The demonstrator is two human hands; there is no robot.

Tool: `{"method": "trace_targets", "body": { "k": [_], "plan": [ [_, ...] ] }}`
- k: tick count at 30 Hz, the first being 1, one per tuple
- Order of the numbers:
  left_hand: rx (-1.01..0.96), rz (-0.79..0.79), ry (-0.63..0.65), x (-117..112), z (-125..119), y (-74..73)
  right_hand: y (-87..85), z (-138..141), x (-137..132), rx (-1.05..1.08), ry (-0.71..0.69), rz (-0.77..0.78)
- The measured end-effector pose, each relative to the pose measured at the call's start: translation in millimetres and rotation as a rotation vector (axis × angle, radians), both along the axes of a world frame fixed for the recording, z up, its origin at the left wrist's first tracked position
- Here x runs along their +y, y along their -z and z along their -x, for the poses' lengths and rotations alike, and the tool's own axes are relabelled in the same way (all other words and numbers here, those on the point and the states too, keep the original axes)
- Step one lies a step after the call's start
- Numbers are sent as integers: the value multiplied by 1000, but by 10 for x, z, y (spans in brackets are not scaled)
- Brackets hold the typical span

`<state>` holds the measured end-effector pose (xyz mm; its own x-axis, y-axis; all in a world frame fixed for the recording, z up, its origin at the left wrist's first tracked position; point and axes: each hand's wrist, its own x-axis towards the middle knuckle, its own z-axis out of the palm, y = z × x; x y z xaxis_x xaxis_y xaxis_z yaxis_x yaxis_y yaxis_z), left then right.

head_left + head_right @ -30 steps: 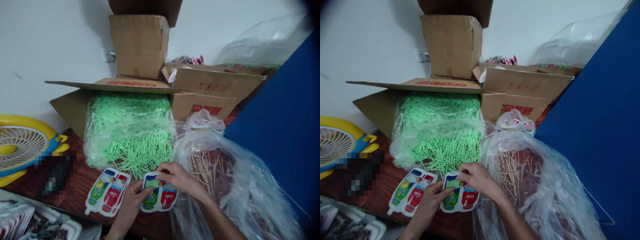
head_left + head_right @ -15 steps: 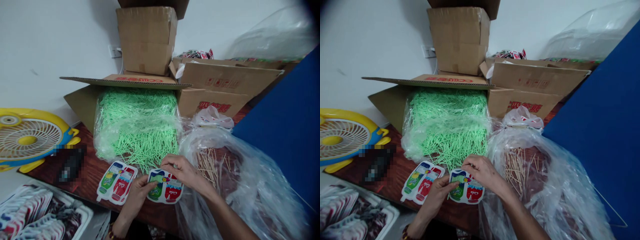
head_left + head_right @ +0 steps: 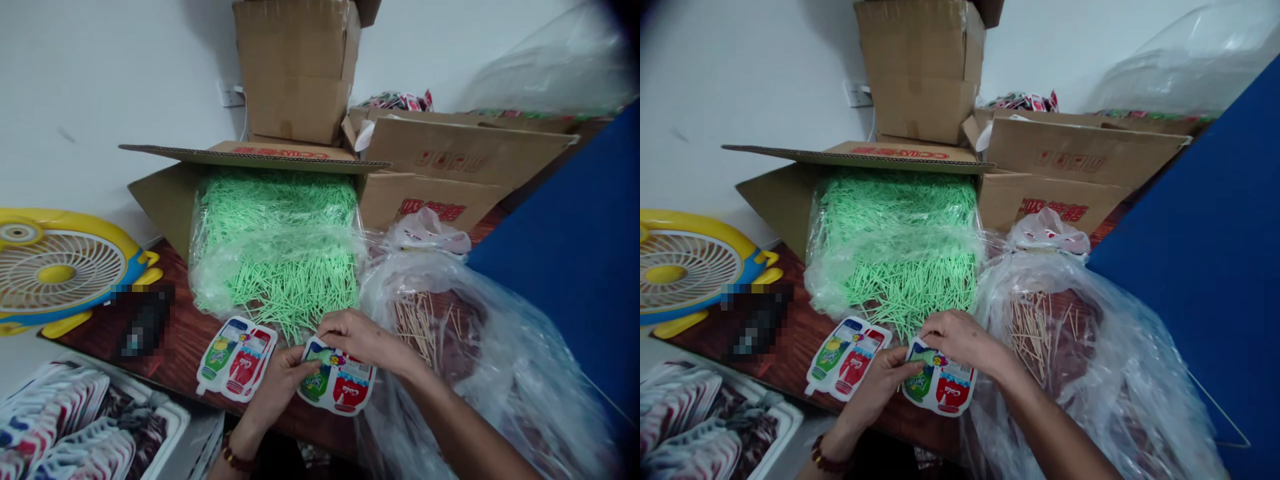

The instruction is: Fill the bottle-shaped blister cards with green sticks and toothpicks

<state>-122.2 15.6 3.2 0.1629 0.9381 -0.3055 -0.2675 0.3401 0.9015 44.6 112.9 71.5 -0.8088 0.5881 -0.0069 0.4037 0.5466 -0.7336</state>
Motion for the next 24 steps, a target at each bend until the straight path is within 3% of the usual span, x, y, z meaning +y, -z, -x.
{"method": "trace_targets", "body": {
  "k": [5,13,19,24],
  "plan": [
    [-24,49,32,7,-14,-7,107,-18,40,58,63,79],
    [-58,107,60,8,-36,-13,336,-35,108,135,44,392],
    [-10,132,107,-47,-5,-4,446,-25,93,113,-46,481],
    [23,120,93,-47,38,-18,463,-1,76,219,46,508]
  ]
}}
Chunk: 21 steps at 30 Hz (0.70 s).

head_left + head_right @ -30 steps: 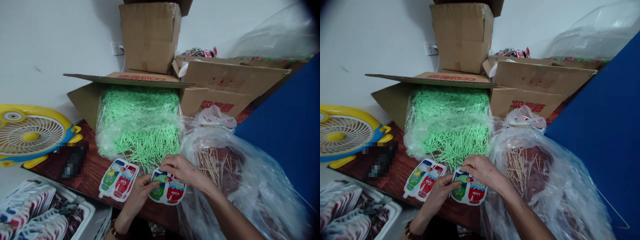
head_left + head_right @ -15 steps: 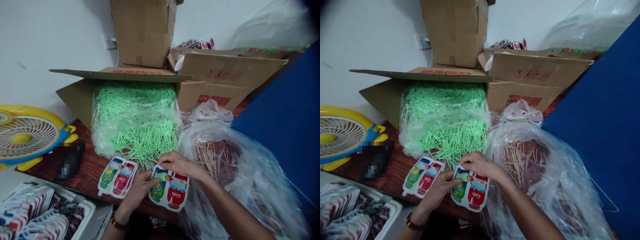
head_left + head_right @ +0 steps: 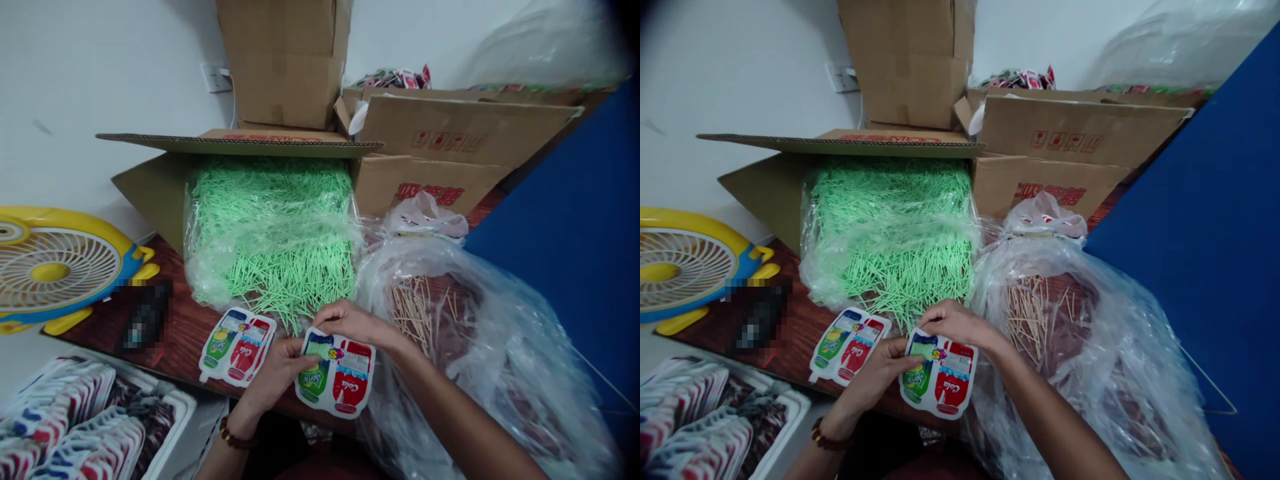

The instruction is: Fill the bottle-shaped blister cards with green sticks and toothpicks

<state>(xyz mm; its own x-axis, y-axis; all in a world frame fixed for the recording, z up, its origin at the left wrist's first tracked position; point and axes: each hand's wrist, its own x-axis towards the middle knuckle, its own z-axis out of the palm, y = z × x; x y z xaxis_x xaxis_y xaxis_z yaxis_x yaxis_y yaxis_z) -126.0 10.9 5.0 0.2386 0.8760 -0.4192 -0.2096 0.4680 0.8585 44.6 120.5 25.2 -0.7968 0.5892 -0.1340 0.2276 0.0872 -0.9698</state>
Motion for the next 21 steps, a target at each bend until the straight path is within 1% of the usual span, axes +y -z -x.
{"method": "trace_targets", "body": {
  "k": [2,4,6,11,13,17,19,21],
  "plan": [
    [14,-12,16,4,24,7,26,27,-9,13,-22,-4],
    [7,-2,31,4,40,18,47,48,-7,-13,-81,0],
    [-6,12,30,7,42,27,38,42,8,-51,-105,0],
    [-41,8,-27,39,15,33,-109,-112,33,-90,-54,-44],
    [-52,10,-44,52,3,38,-148,-175,19,-105,-56,-52],
    [-52,-15,-72,60,-11,48,-150,-213,-28,-133,-85,-51],
    [-37,-28,-85,59,-6,46,-142,-208,-39,-99,-46,-73],
    [-13,-25,-87,55,4,42,-136,-201,-37,-79,16,-132]
  ]
}}
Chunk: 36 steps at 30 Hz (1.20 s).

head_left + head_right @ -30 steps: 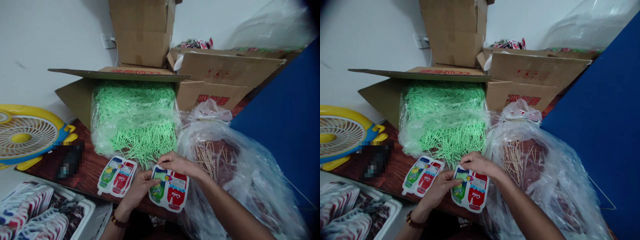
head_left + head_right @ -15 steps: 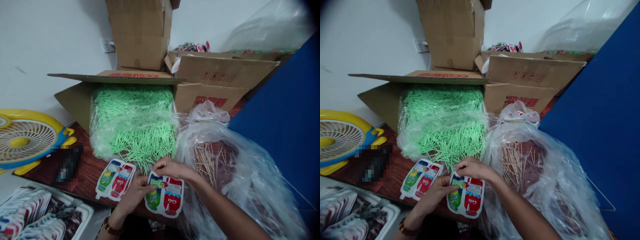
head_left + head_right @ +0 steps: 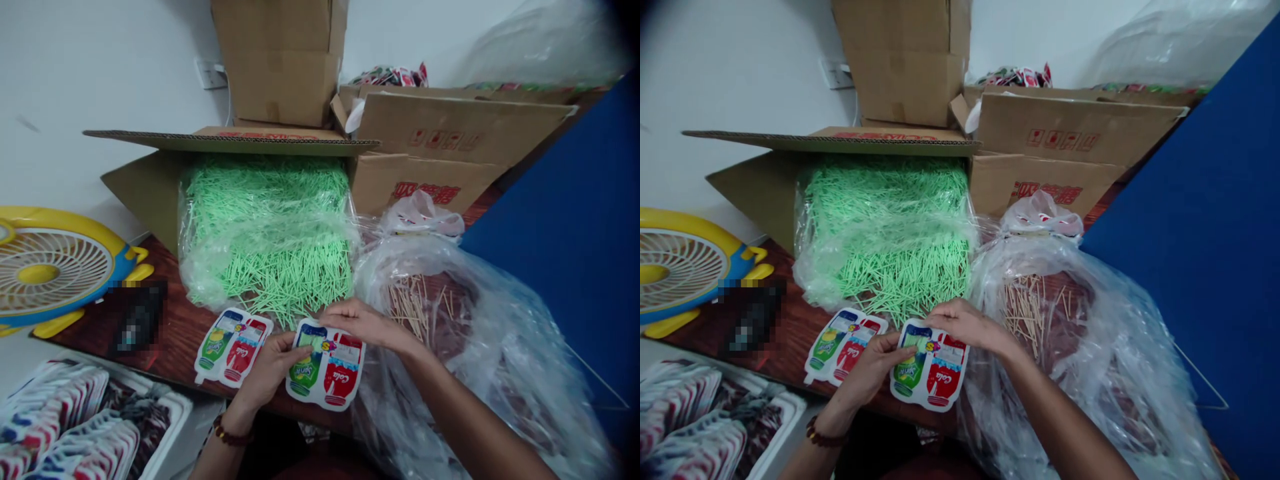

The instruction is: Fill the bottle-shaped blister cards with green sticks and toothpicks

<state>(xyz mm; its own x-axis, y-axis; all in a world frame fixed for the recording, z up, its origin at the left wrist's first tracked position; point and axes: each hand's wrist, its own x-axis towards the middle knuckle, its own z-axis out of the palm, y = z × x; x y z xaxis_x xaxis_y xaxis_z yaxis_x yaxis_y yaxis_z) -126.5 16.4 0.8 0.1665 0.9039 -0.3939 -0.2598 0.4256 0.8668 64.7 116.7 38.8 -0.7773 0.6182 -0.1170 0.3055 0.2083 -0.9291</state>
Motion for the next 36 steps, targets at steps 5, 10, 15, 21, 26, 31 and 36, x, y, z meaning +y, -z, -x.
{"method": "trace_targets", "body": {
  "k": [5,10,15,21,26,31,36],
  "plan": [
    [14,20,-16,-19,-4,10,30,32,2,-98,-51,-151],
    [-22,7,-22,-30,-28,2,28,24,16,-95,-55,-113],
    [-20,5,-35,-34,-30,-24,18,16,38,-109,-98,-85],
    [-71,14,-12,-32,-34,7,110,74,-8,58,23,49],
    [-97,19,-32,-39,-39,51,197,111,-28,103,-63,189],
    [-119,13,-46,-29,-33,43,124,53,22,90,12,101],
    [-133,3,-54,-29,-62,-21,80,24,-48,1,48,41]
  ]
}}
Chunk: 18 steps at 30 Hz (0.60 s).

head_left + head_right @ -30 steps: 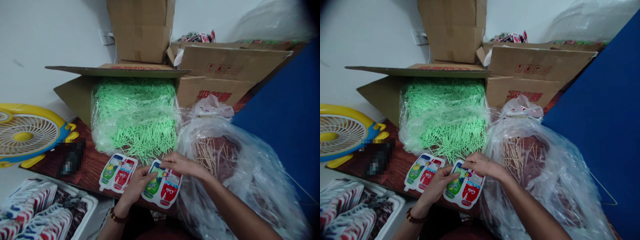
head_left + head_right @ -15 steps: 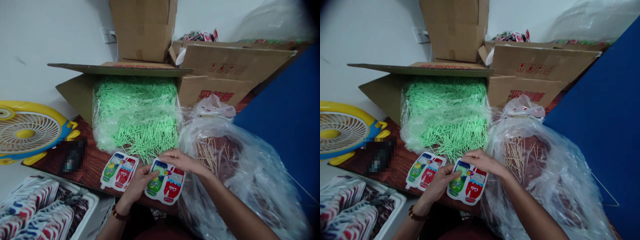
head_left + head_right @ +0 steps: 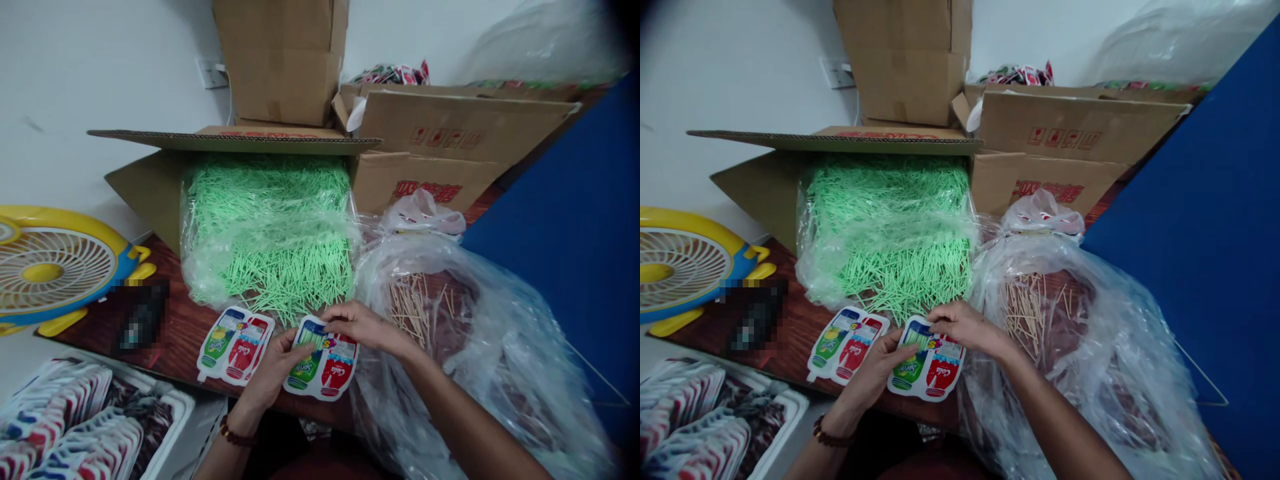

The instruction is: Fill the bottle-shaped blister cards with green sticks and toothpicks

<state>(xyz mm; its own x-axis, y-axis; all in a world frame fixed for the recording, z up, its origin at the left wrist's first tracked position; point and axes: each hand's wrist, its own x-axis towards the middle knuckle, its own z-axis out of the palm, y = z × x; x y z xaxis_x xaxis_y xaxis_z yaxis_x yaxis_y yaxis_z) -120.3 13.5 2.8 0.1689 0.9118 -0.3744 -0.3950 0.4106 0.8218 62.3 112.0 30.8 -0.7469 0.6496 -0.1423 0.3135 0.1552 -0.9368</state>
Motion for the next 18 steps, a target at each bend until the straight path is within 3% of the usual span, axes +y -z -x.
{"method": "trace_targets", "body": {
  "k": [4,7,12,18],
  "plan": [
    [31,58,71,15,-52,-31,7,13,-103,20,97,24],
    [71,93,28,26,-59,-21,35,-60,-132,61,147,77],
    [143,63,10,23,-71,-31,122,-213,-189,-46,135,12],
    [236,2,17,-24,-214,-86,181,-201,-337,-9,200,13]
  ]
}}
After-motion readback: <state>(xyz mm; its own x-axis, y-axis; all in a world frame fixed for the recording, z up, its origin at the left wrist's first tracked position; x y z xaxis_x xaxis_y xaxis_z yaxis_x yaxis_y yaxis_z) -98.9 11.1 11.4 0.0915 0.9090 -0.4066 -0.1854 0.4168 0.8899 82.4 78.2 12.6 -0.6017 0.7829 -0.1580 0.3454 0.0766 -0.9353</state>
